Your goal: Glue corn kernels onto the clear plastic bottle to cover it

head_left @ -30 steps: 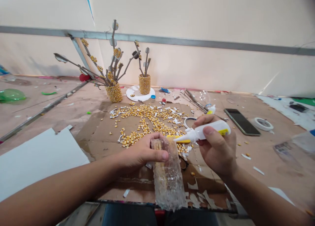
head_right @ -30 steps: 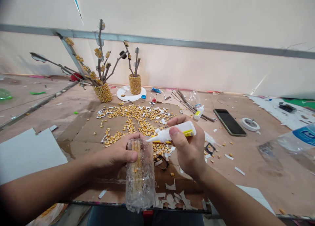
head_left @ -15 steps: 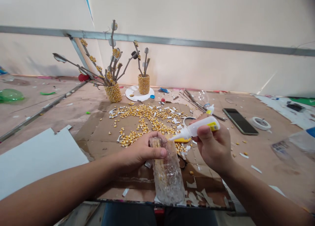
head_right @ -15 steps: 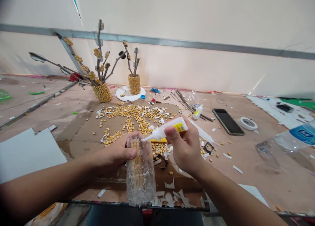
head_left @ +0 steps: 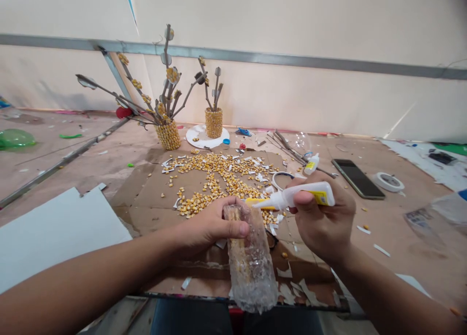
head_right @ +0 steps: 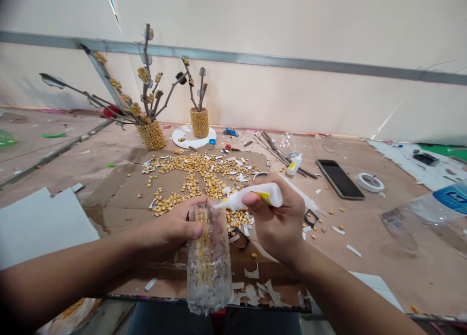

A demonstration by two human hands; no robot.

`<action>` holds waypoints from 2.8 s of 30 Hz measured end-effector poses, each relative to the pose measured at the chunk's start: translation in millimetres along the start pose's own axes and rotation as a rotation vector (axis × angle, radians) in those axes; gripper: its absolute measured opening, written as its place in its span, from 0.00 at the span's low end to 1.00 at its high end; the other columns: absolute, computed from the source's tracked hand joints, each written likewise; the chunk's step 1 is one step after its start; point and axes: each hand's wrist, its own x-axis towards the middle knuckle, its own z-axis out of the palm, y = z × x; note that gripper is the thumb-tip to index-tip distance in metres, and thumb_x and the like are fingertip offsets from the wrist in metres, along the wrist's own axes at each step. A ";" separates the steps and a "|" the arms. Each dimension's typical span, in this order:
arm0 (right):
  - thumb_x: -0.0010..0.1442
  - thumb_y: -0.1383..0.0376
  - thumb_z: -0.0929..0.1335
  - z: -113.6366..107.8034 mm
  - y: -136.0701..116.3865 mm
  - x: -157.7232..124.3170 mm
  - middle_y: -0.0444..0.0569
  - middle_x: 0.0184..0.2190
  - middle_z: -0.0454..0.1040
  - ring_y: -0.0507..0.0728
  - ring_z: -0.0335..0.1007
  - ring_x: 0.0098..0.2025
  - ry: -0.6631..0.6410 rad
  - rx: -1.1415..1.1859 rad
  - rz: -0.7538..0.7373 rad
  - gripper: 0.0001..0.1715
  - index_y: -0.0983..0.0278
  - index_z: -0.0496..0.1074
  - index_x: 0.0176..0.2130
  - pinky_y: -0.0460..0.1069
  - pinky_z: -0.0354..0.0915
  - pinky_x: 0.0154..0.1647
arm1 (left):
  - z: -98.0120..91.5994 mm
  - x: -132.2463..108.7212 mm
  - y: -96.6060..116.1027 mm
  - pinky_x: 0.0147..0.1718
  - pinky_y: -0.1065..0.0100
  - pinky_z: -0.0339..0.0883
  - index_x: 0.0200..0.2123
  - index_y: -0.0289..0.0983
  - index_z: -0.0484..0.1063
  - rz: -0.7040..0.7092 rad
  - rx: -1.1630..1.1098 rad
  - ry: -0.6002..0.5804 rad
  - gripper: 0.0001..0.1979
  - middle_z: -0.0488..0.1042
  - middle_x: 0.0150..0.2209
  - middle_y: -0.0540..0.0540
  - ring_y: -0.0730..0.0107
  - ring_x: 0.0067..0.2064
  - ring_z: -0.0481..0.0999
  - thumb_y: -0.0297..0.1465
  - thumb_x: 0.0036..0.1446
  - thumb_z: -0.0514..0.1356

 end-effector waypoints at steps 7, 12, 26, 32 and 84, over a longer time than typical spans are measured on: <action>0.67 0.51 0.75 -2.5 -1.9 1.6 0.42 0.25 0.73 0.51 0.61 0.19 0.022 0.068 0.139 0.13 0.58 0.77 0.41 0.48 0.54 0.17 | -0.9 -1.2 0.2 0.40 0.64 0.71 0.44 0.37 0.71 0.002 0.033 0.010 0.39 0.80 0.39 0.45 0.63 0.39 0.80 0.50 0.36 0.83; 0.65 0.52 0.76 -3.9 -6.0 2.9 0.42 0.21 0.68 0.51 0.55 0.17 0.105 0.052 0.132 0.15 0.57 0.74 0.34 0.50 0.49 0.16 | -1.3 -0.9 0.4 0.42 0.63 0.71 0.44 0.38 0.71 -0.018 0.047 0.018 0.39 0.79 0.39 0.45 0.63 0.39 0.79 0.50 0.35 0.83; 0.62 0.38 0.74 -8.5 0.5 10.0 0.39 0.22 0.58 0.52 0.50 0.20 -0.050 0.259 0.045 0.26 0.56 0.74 0.37 0.51 0.48 0.22 | 1.1 -4.0 2.6 0.42 0.64 0.70 0.45 0.37 0.70 -0.034 0.084 -0.012 0.39 0.79 0.39 0.45 0.63 0.40 0.79 0.50 0.37 0.82; 0.57 0.35 0.75 -12.5 9.4 11.7 0.39 0.20 0.58 0.52 0.48 0.20 -0.085 0.255 -0.022 0.29 0.56 0.75 0.31 0.51 0.49 0.24 | 0.8 -4.0 2.2 0.42 0.63 0.70 0.46 0.38 0.71 -0.045 0.089 -0.018 0.38 0.79 0.40 0.46 0.63 0.40 0.79 0.50 0.38 0.82; 0.60 0.51 0.79 -4.8 -7.5 12.3 0.45 0.23 0.78 0.52 0.72 0.21 -0.105 0.331 0.267 0.16 0.59 0.84 0.42 0.45 0.66 0.18 | 0.5 3.4 3.7 0.41 0.64 0.69 0.47 0.36 0.72 0.059 0.017 0.135 0.42 0.80 0.38 0.45 0.63 0.38 0.79 0.51 0.34 0.83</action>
